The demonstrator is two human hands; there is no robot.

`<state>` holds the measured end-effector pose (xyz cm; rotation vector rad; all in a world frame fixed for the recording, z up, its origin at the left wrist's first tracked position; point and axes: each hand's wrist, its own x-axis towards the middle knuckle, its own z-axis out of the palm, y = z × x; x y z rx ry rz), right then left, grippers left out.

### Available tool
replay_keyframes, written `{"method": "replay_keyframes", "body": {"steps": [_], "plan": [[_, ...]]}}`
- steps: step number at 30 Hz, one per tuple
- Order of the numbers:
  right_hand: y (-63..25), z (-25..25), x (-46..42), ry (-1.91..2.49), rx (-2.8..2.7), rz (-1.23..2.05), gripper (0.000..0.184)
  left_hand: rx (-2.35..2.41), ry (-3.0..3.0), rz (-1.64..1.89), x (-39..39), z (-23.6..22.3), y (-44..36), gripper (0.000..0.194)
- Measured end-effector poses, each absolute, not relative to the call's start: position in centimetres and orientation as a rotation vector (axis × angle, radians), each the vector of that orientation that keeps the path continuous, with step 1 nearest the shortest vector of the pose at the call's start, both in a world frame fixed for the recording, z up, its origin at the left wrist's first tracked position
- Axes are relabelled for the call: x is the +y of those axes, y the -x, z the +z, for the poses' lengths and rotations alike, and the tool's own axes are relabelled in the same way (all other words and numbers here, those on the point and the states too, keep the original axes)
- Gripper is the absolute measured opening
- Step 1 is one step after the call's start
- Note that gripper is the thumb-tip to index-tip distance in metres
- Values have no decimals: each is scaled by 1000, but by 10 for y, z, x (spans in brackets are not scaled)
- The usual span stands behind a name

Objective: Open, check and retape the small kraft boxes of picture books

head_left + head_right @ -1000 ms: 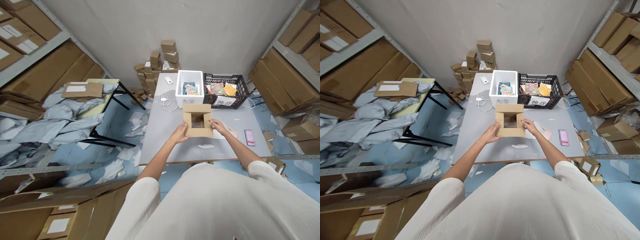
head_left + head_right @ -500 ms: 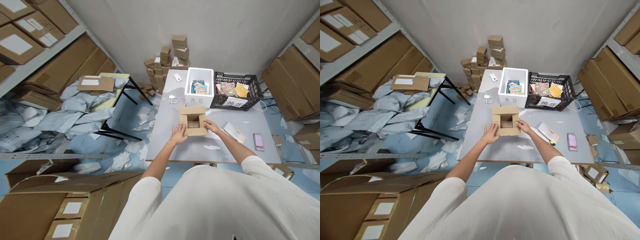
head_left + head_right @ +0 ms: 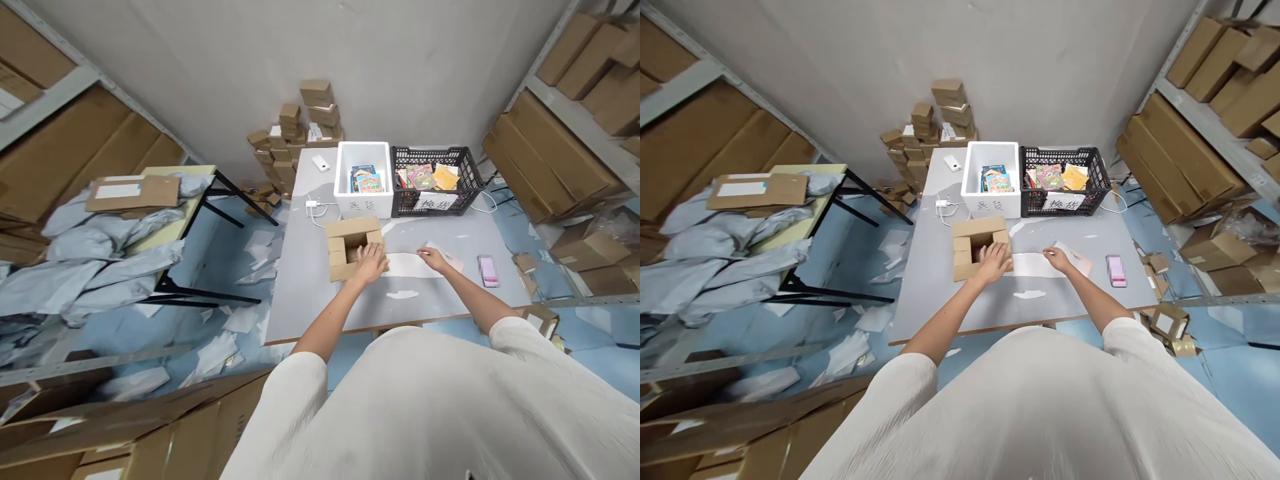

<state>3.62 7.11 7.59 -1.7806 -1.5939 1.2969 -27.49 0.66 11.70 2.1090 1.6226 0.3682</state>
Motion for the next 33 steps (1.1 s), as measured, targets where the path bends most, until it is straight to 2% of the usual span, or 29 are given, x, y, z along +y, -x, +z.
{"method": "replay_keyframes", "body": {"steps": [4,10,15,21,27,33], "plan": [[-87,62,55,1940,-1600,1235,31,1509,-2143,345,5,111,227,69],[-140,38,42,2122,-1719,1165,40,1422,-2125,224,-6,92,165,64],[-154,18,43,2283,-1918,965,49,1428,-2049,139,-11,70,129,67],[-151,0,49,2271,-2192,849,51,1438,-1975,89,-21,58,111,64],[-149,6,54,2208,-2313,803,47,1460,-1913,22,-27,53,110,59],[-154,40,71,2171,-2299,728,41,1467,-1887,36,-17,49,109,57]]}}
